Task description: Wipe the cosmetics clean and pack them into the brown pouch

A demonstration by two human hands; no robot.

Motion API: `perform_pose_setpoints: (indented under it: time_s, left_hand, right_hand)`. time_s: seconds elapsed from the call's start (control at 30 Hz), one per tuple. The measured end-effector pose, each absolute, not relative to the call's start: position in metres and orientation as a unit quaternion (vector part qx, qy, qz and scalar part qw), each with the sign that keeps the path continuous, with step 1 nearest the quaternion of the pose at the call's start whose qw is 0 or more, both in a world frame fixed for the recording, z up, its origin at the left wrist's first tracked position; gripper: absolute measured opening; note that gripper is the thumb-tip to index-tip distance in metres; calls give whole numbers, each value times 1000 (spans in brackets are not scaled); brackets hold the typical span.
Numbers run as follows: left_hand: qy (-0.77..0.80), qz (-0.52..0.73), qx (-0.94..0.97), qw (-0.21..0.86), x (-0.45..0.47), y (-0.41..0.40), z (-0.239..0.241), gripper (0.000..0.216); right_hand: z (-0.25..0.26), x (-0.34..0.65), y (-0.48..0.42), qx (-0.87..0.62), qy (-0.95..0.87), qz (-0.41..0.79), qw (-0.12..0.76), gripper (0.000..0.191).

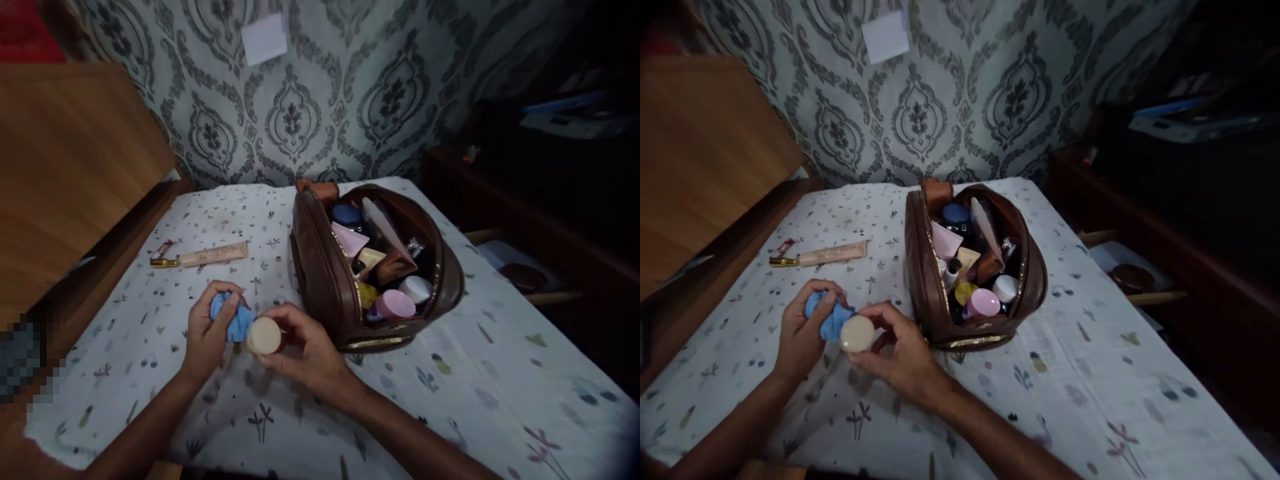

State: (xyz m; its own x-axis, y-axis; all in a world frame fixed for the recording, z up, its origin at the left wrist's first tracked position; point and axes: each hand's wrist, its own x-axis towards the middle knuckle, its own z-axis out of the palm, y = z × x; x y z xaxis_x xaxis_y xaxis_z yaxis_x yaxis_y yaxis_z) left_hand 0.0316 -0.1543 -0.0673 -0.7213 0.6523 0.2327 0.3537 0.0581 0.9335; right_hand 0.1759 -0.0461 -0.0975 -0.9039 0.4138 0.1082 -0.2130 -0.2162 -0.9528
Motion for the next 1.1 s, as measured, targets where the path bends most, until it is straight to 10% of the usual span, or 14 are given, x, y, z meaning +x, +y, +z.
perform_pose_setpoints:
  time_s: [0.5, 1.1]
  left_hand:
    - [542, 481, 688, 28, 62, -139, -44, 22]
    - [559, 405, 723, 5, 59, -141, -52, 36]
  right_hand:
    - [-38, 236, -30, -140, -740, 553, 355, 29]
    - [-15, 260, -12, -218, -755, 519, 337, 32]
